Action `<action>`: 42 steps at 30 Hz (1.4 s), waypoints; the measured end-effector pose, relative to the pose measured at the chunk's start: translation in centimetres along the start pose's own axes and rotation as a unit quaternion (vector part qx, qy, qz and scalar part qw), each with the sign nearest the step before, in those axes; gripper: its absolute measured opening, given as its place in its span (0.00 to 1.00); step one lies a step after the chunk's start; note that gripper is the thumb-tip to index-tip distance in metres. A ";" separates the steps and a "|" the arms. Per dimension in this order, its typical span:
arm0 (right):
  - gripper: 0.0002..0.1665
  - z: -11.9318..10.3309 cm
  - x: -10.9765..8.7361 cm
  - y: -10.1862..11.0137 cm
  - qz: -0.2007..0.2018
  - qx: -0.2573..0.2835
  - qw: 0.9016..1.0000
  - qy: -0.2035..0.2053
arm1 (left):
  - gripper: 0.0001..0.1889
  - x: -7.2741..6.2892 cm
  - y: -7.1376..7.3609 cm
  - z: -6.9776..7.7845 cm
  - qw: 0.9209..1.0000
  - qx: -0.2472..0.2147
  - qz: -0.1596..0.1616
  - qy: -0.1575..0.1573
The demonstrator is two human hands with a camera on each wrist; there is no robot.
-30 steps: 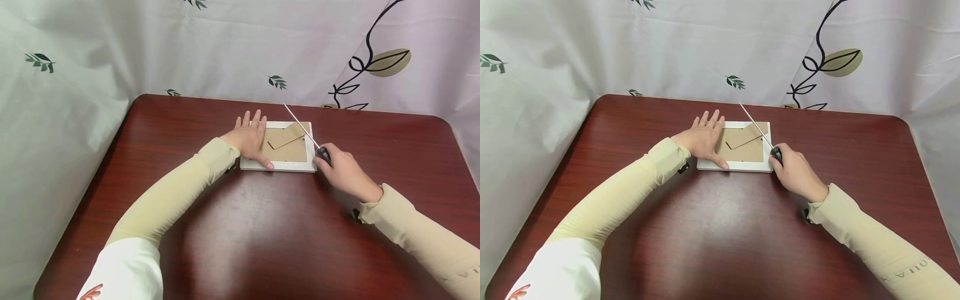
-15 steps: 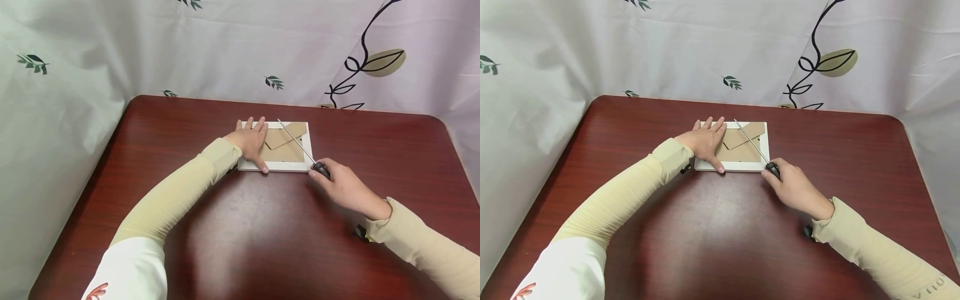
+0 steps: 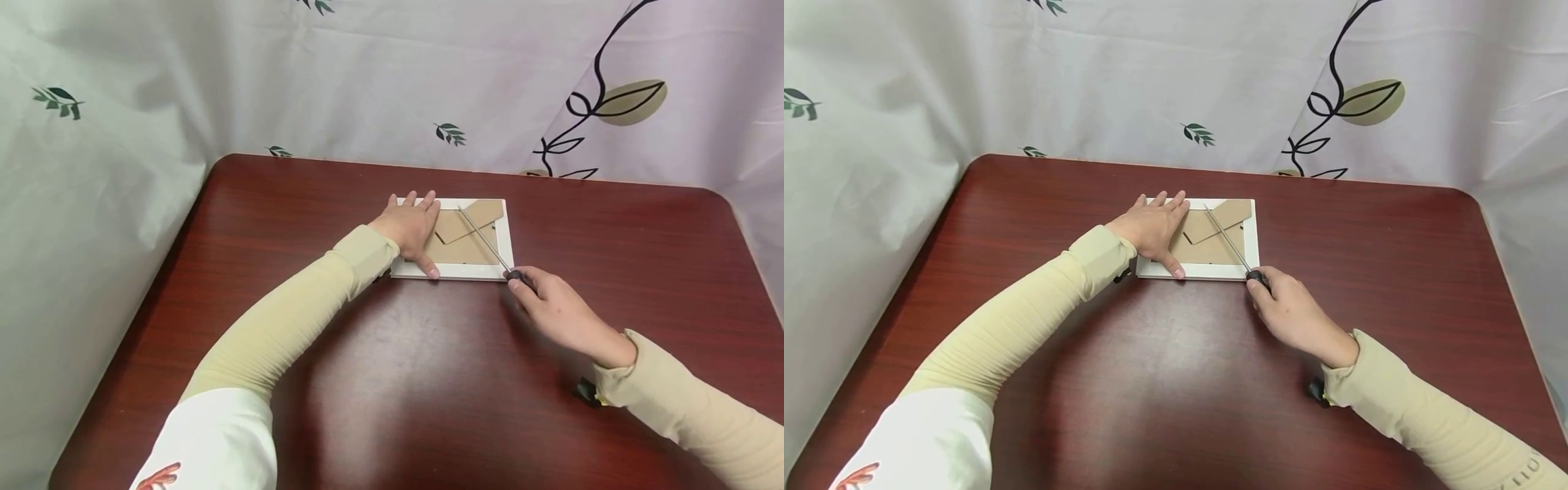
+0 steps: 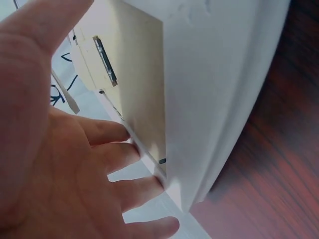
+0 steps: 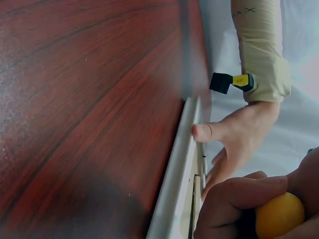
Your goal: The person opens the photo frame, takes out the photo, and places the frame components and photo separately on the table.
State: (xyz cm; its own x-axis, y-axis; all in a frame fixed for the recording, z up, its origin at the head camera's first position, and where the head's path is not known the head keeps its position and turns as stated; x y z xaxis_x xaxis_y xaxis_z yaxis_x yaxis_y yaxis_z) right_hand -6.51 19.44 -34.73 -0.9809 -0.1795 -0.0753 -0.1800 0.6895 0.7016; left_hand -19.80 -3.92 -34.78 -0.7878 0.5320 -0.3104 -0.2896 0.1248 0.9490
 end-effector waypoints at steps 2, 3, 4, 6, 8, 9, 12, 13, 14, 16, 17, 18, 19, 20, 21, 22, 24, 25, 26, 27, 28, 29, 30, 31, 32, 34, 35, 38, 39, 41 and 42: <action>0.17 0.0 0.0 0.0 -0.005 0.014 1.000 -0.007 | 0.76 0.0 0.0 0.1 1.000 0.000 0.003 0.002; 0.17 0.1 0.0 0.0 -0.007 0.021 1.000 -0.011 | 0.76 0.0 0.0 0.1 1.000 0.000 0.003 0.003; 0.17 0.1 0.0 -0.1 -0.010 0.028 0.999 -0.015 | 0.76 0.0 0.0 0.2 1.000 0.000 0.004 0.004; 0.17 0.2 0.1 -0.1 -0.015 0.039 0.999 -0.021 | 0.77 0.1 0.0 0.2 1.000 -0.001 0.008 0.006; 0.17 0.2 0.1 -0.1 -0.019 0.044 0.999 -0.023 | 0.77 0.1 0.1 0.3 1.000 -0.001 0.009 0.007; 0.17 0.2 0.1 -0.1 -0.020 0.046 0.998 -0.024 | 0.77 0.1 0.1 0.3 1.000 -0.001 0.010 0.007; 0.17 0.3 0.2 -0.2 -0.028 0.058 0.997 -0.034 | 0.77 0.1 0.2 0.3 1.000 -0.002 0.010 0.007; 0.17 0.2 0.2 -0.2 -0.033 0.066 0.996 -0.041 | 0.76 0.2 0.2 0.4 1.000 -0.003 0.010 0.007; 0.17 0.2 0.1 -0.2 -0.038 0.074 0.995 -0.048 | 0.76 0.2 0.2 0.4 1.000 -0.004 0.010 0.007; 0.16 0.2 0.1 -0.2 -0.050 0.101 0.991 -0.070 | 0.76 0.2 0.3 0.4 1.000 -0.002 0.009 0.007; 0.16 0.2 0.1 -0.2 -0.055 0.116 0.989 -0.080 | 0.76 0.2 0.3 0.4 1.000 0.000 0.008 0.008; 0.16 0.2 0.1 -0.2 -0.060 0.132 0.985 -0.091 | 0.76 0.2 0.3 0.4 1.000 0.000 0.008 0.007; 0.16 0.1 0.1 -0.2 -0.063 0.146 0.982 -0.100 | 0.76 0.2 0.3 0.4 1.000 0.001 0.007 0.008; 0.15 0.1 0.1 -0.2 -0.066 0.159 0.979 -0.108 | 0.76 0.2 0.3 0.4 1.000 0.003 0.006 0.008; 0.16 0.1 0.1 -0.2 -0.069 0.174 0.975 -0.116 | 0.76 0.2 0.3 0.4 1.000 0.004 0.005 0.008; 0.16 0.0 0.1 -0.2 -0.073 0.187 0.972 -0.123 | 0.76 0.2 0.3 0.4 1.000 0.004 0.005 0.008; 0.17 0.0 0.1 -0.2 -0.080 0.208 0.965 -0.136 | 0.76 0.2 0.3 0.4 1.000 0.005 0.005 0.008; 0.17 -0.1 0.1 -0.1 -0.084 0.218 0.962 -0.142 | 0.76 0.2 0.3 0.4 1.000 0.005 0.004 0.008; 0.18 -0.2 0.1 0.0 -0.089 0.230 0.958 -0.149 | 0.76 0.2 0.3 0.4 1.000 0.006 0.004 0.007; 0.18 -0.2 0.1 0.1 -0.093 0.240 0.954 -0.156 | 0.76 0.2 0.3 0.4 1.000 0.008 0.005 0.007; 0.19 -0.3 0.1 0.2 -0.098 0.251 0.949 -0.162 | 0.76 0.3 0.3 0.4 1.000 0.009 0.006 0.006; 0.19 -0.3 0.2 0.3 -0.104 0.262 0.945 -0.168 | 0.76 0.3 0.3 0.4 1.000 0.010 0.008 0.006; 0.19 -0.4 0.2 0.4 -0.111 0.273 0.940 -0.174 | 0.76 0.3 0.3 0.4 1.000 0.011 0.009 0.006; 0.18 -0.4 0.3 0.6 -0.117 0.284 0.935 -0.180 | 0.76 0.3 0.3 0.4 1.000 0.012 0.008 0.006; 0.18 -0.5 0.4 0.8 -0.123 0.291 0.931 -0.184 | 0.76 0.2 0.3 0.4 1.000 0.013 0.009 0.006; 0.18 -0.6 0.8 1.3 -0.135 0.306 0.923 -0.191 | 0.76 0.2 0.3 0.3 1.000 0.014 0.008 0.006; 0.18 -0.6 0.9 1.6 -0.140 0.312 0.919 -0.195 | 0.76 0.3 0.2 0.3 1.000 0.014 0.008 0.006; 0.18 -0.7 1.5 2.5 -0.155 0.318 0.913 -0.202 | 0.76 0.3 0.2 0.3 1.000 0.012 0.008 0.007; 0.18 -0.6 1.6 2.7 -0.160 0.319 0.912 -0.204 | 0.76 0.3 0.2 0.3 1.000 0.012 0.008 0.008; 0.18 -0.7 1.9 3.0 -0.166 0.318 0.910 -0.207 | 0.76 0.2 0.1 0.3 1.000 0.011 0.008 0.009; 0.17 -0.7 2.0 3.1 -0.168 0.316 0.911 -0.208 | 0.76 0.2 0.1 0.3 1.000 0.011 0.007 0.009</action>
Point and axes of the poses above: each hand's wrist, its own x-axis towards the middle knuckle, its own y-axis out of the back of the hand, z = x × y, the point moved 1 cm from there along x, towards the middle knuckle, and after that the axes turned 10 degrees about z, right-handed, at the moved point
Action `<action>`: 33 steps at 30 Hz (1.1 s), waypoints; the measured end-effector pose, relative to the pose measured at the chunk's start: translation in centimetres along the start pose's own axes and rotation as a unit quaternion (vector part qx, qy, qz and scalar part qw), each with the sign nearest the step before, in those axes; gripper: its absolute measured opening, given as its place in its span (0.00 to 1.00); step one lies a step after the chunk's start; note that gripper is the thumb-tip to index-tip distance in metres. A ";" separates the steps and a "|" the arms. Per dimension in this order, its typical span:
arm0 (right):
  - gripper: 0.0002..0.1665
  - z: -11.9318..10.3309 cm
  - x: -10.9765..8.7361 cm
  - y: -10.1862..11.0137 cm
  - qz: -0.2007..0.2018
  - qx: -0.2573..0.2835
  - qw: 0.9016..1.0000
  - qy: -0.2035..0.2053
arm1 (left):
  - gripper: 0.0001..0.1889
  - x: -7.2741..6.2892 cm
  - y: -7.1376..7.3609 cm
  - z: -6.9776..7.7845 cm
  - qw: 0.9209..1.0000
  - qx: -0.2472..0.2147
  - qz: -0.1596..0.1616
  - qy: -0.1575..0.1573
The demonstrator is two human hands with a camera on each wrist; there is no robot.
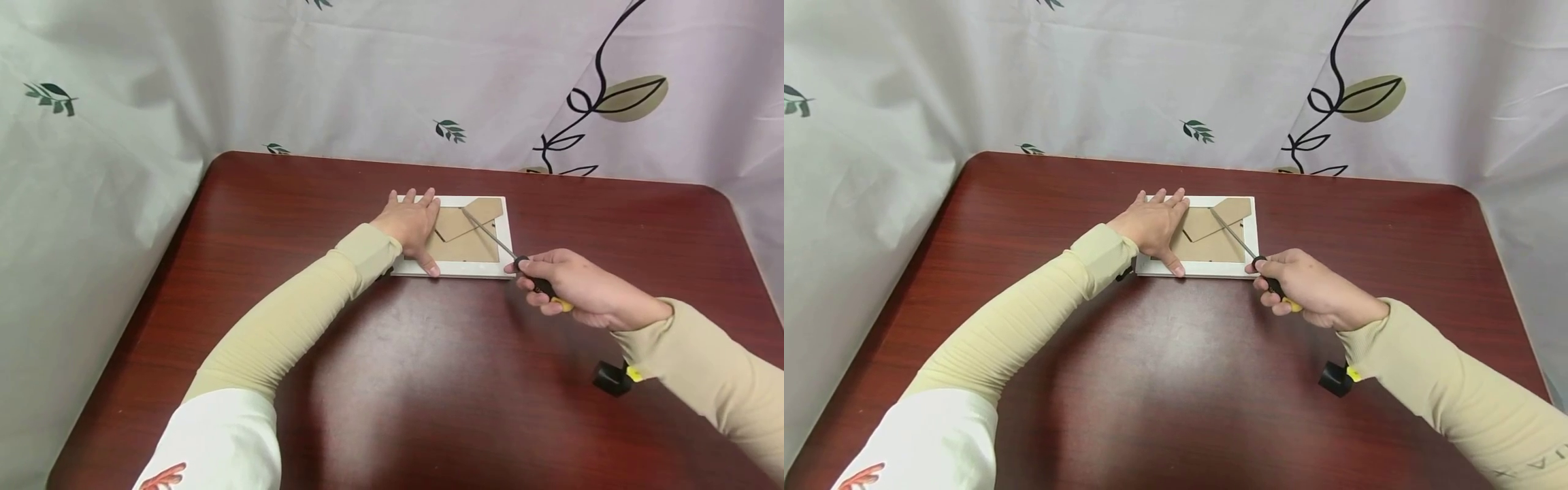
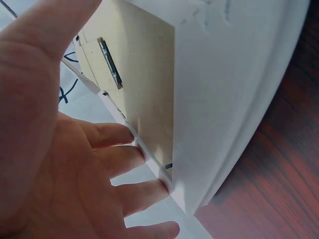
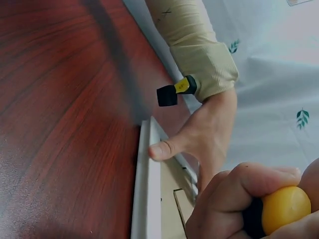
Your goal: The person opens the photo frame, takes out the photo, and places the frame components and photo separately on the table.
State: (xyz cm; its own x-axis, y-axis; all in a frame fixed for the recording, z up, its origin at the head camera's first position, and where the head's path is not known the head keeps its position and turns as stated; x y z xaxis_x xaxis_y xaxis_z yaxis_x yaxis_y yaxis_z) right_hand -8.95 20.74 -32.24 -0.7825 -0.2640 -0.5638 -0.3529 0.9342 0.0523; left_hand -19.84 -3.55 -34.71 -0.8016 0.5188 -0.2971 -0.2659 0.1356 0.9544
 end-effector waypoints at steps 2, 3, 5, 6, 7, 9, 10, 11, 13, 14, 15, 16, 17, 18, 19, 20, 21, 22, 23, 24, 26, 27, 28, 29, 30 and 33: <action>0.17 -0.1 0.1 0.0 0.000 -0.003 1.000 0.000 | 0.76 0.0 0.0 0.0 1.000 0.001 -0.002 0.000; 0.17 -0.2 0.1 0.0 0.001 -0.004 1.000 0.000 | 0.76 0.0 0.0 0.0 1.000 0.001 -0.002 0.001; 0.16 -0.3 0.1 -0.1 0.004 -0.008 1.000 0.001 | 0.76 0.0 0.0 0.0 1.000 0.001 -0.002 0.000; 0.16 -0.3 0.1 -0.2 0.005 -0.010 1.000 0.003 | 0.76 0.0 0.0 0.0 1.000 0.001 -0.002 -0.001; 0.16 -0.4 0.1 -0.2 0.007 -0.012 1.000 0.003 | 0.76 0.1 0.0 0.0 1.000 0.001 -0.003 -0.002; 0.16 -0.5 0.1 -0.3 0.008 -0.017 1.000 0.004 | 0.76 0.1 -0.1 0.0 1.000 0.001 -0.004 -0.002; 0.16 -0.6 0.1 -0.4 0.009 -0.019 1.000 0.003 | 0.76 0.1 -0.1 0.0 1.000 0.001 -0.003 -0.002; 0.16 -0.6 0.1 -0.4 0.009 -0.019 1.000 0.002 | 0.76 0.1 -0.1 0.0 1.000 0.002 -0.003 -0.002; 0.16 -0.8 0.1 -0.5 0.009 -0.020 1.000 -0.003 | 0.76 0.1 -0.1 0.0 1.000 0.003 -0.005 -0.001; 0.17 -0.9 0.1 -0.6 0.009 -0.019 1.000 -0.005 | 0.76 0.2 -0.1 -0.1 1.000 0.002 -0.005 0.000; 0.16 -1.0 0.1 -0.7 0.009 -0.016 1.000 -0.010 | 0.76 0.2 -0.1 -0.1 1.000 0.002 -0.006 0.000; 0.16 -1.1 0.1 -0.8 0.009 -0.012 1.000 -0.015 | 0.76 0.2 -0.1 -0.1 1.000 0.001 -0.006 0.000; 0.16 -1.2 0.1 -0.9 0.008 -0.007 1.000 -0.021 | 0.76 0.2 -0.1 -0.1 1.000 0.001 -0.007 0.000; 0.16 -1.3 0.1 -0.9 0.005 -0.001 1.000 -0.027 | 0.76 0.2 -0.1 -0.1 1.000 0.000 -0.007 0.000; 0.16 -1.5 0.1 -1.0 0.002 0.007 0.999 -0.033 | 0.76 0.2 -0.1 -0.1 1.000 -0.001 -0.006 -0.001; 0.16 -1.6 0.1 -1.1 -0.001 0.015 0.999 -0.040 | 0.76 0.2 -0.1 0.0 1.000 -0.002 -0.007 -0.001; 0.16 -1.8 0.0 -1.1 -0.004 0.023 0.999 -0.046 | 0.76 0.2 -0.1 -0.1 1.000 -0.001 -0.005 -0.001; 0.16 -1.9 0.1 -1.1 -0.007 0.033 0.998 -0.051 | 0.76 0.2 -0.1 -0.1 1.000 -0.001 -0.004 -0.001; 0.16 -2.1 0.1 -1.1 -0.010 0.042 0.997 -0.057 | 0.76 0.2 -0.1 -0.1 1.000 -0.001 -0.003 -0.001; 0.16 -2.2 0.1 -1.1 -0.013 0.051 0.997 -0.061 | 0.76 0.2 -0.1 -0.1 1.000 -0.001 -0.003 0.000; 0.16 -2.4 0.1 -1.0 -0.014 0.065 0.995 -0.068 | 0.76 0.1 -0.1 -0.1 1.000 0.000 -0.005 0.000; 0.16 -2.4 0.1 -1.0 -0.015 0.071 0.995 -0.070 | 0.76 0.1 -0.1 -0.1 1.000 0.001 -0.005 0.000; 0.16 -2.5 0.2 -1.0 -0.016 0.076 0.994 -0.070 | 0.76 0.1 0.0 -0.1 1.000 0.001 -0.006 0.000; 0.15 -2.5 0.2 -0.9 -0.018 0.079 0.994 -0.070 | 0.76 0.1 0.0 -0.1 1.000 0.001 -0.007 -0.001; 0.15 -2.4 0.2 -1.0 -0.019 0.083 0.994 -0.070 | 0.76 0.1 -0.1 -0.1 1.000 0.002 -0.006 -0.001; 0.15 -2.4 0.3 -1.1 -0.019 0.091 0.993 -0.066 | 0.76 0.0 -0.1 -0.1 1.000 0.002 -0.003 -0.002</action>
Point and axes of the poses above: each hand's wrist, its own x-axis towards the middle knuckle, its own y-axis out of the back of the hand, z = x × y, the point moved 1 cm from there along x, towards the middle knuckle, and after that the axes turned 10 degrees about z, right-handed, at the moved point
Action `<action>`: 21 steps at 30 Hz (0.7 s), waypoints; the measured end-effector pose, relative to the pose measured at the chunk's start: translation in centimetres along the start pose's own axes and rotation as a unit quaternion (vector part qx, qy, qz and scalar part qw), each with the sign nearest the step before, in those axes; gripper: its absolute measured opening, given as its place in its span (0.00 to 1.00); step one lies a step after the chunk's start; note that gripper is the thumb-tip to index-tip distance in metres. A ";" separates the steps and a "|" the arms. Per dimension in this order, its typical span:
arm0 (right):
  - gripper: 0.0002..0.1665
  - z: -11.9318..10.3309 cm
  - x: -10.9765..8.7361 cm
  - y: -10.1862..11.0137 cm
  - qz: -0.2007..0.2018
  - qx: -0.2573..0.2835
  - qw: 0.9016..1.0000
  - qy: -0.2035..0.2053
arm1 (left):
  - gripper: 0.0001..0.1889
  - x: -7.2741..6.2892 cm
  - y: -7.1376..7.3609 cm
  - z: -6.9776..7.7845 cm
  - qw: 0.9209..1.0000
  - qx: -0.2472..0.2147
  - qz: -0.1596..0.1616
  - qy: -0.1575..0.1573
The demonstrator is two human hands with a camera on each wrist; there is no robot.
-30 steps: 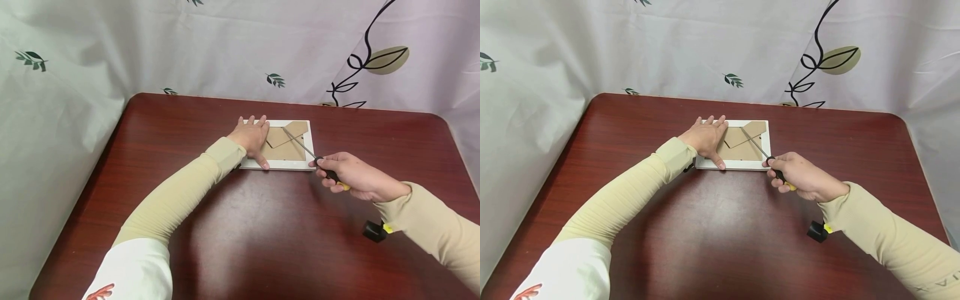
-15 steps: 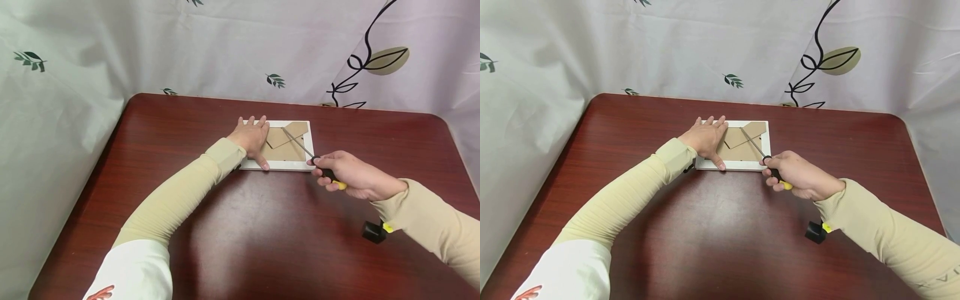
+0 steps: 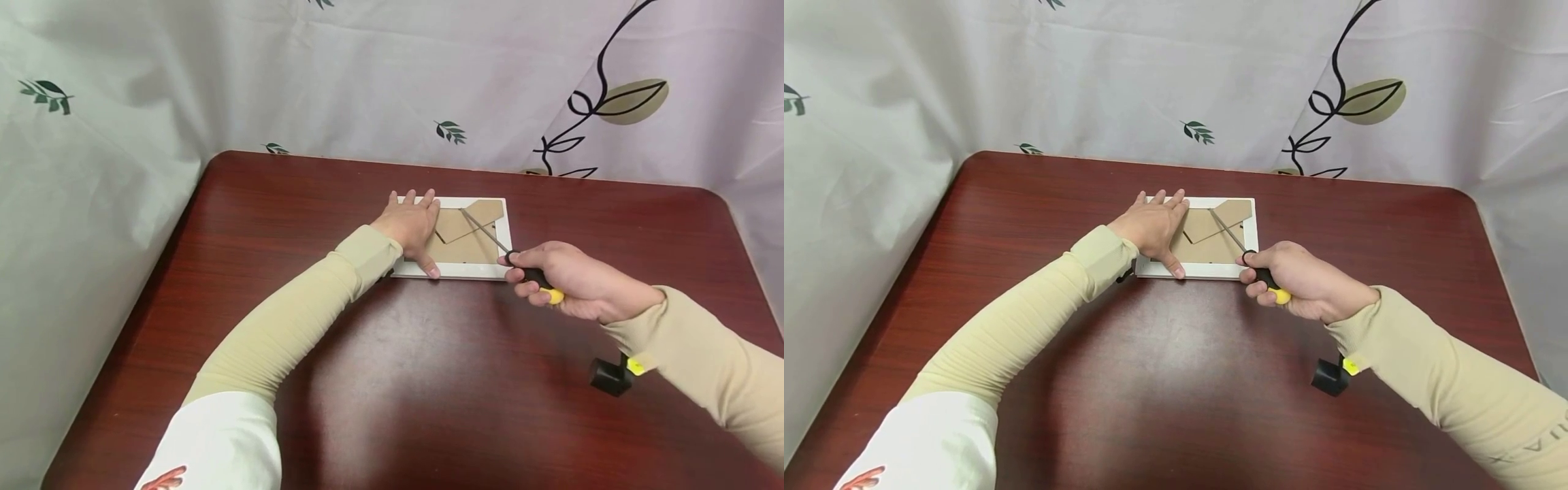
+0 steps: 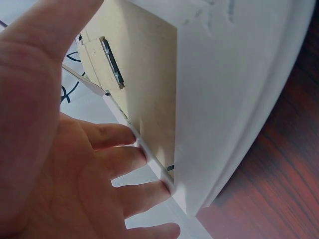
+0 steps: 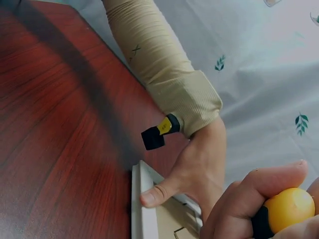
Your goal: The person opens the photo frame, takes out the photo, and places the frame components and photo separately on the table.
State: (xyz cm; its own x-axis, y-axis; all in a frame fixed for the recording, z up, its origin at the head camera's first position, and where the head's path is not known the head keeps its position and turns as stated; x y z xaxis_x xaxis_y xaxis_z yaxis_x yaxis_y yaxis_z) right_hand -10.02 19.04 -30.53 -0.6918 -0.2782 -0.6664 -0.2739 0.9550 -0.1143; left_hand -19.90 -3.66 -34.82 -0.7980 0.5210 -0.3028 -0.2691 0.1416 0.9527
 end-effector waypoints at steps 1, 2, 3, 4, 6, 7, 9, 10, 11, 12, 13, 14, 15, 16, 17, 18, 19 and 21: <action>0.14 0.1 0.0 0.0 0.001 0.003 1.000 0.001 | 0.76 0.0 0.0 0.0 1.000 -0.001 0.000 0.000; 0.14 0.1 0.0 -0.1 0.003 0.006 1.000 0.002 | 0.76 0.0 0.0 0.0 1.000 -0.001 0.001 -0.001; 0.14 0.2 0.0 -0.1 0.004 0.009 1.000 0.004 | 0.76 0.0 -0.1 0.0 1.000 -0.001 0.002 -0.001; 0.14 0.2 0.1 -0.2 0.004 0.012 1.000 0.006 | 0.76 0.1 -0.1 0.0 1.000 -0.001 0.003 -0.001; 0.14 0.3 0.1 -0.3 0.002 0.018 1.000 0.009 | 0.76 0.1 -0.1 0.0 1.000 -0.002 0.003 -0.001; 0.14 0.3 0.1 -0.3 -0.002 0.019 1.000 0.012 | 0.76 0.1 -0.1 0.0 1.000 -0.002 0.002 -0.001; 0.14 0.3 0.0 -0.5 -0.003 0.023 1.000 0.015 | 0.76 0.1 -0.1 0.0 1.000 -0.003 0.003 -0.001; 0.14 0.4 0.0 -0.5 -0.002 0.025 1.000 0.015 | 0.76 0.1 -0.1 0.0 1.000 -0.005 0.003 -0.002; 0.14 0.4 0.0 -0.6 -0.001 0.027 1.000 0.015 | 0.76 0.1 -0.1 0.0 1.000 -0.006 0.002 -0.002; 0.14 0.4 0.0 -0.7 0.000 0.029 0.999 0.016 | 0.76 0.1 -0.1 0.0 1.000 -0.008 0.000 -0.002; 0.15 0.4 0.0 -0.7 0.003 0.029 0.999 0.016 | 0.76 0.1 -0.2 0.0 1.000 -0.009 0.000 -0.003; 0.15 0.5 0.0 -0.7 0.006 0.030 0.999 0.015 | 0.77 0.1 -0.2 0.0 1.000 -0.009 0.001 -0.003; 0.15 0.5 0.0 -0.8 0.007 0.031 0.999 0.016 | 0.77 0.1 -0.2 0.0 1.000 -0.009 0.000 -0.003; 0.15 0.5 0.0 -0.8 0.007 0.032 0.999 0.016 | 0.77 0.1 -0.2 0.0 1.000 -0.008 0.000 -0.004; 0.15 0.6 0.0 -0.8 0.009 0.032 0.999 0.018 | 0.77 0.2 -0.2 0.0 1.000 -0.006 0.000 -0.005; 0.15 0.7 0.1 -0.8 0.009 0.033 0.999 0.021 | 0.77 0.2 -0.2 0.0 1.000 -0.004 0.001 -0.006; 0.15 0.7 0.1 -0.8 0.009 0.033 0.999 0.024 | 0.77 0.2 -0.2 0.0 1.000 -0.002 0.002 -0.007; 0.15 0.9 0.2 -0.8 0.009 0.029 0.999 0.030 | 0.77 0.2 -0.2 -0.1 1.000 0.003 0.002 -0.010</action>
State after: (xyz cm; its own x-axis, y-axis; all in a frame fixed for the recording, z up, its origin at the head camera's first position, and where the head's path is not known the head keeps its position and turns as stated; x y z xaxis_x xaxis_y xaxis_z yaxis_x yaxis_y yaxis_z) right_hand -9.30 18.37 -31.25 -0.7353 -0.2649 -0.6238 -0.2233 0.9638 -0.1459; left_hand -20.04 -3.63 -35.05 -0.7887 0.5379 -0.2979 -0.2620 0.1443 0.9542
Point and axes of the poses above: each hand's wrist, its own x-axis towards the middle knuckle, its own y-axis out of the back of the hand, z = x × y, the point moved 1 cm from there along x, towards the middle knuckle, and after that the axes turned 10 degrees about z, right-handed, at the moved point
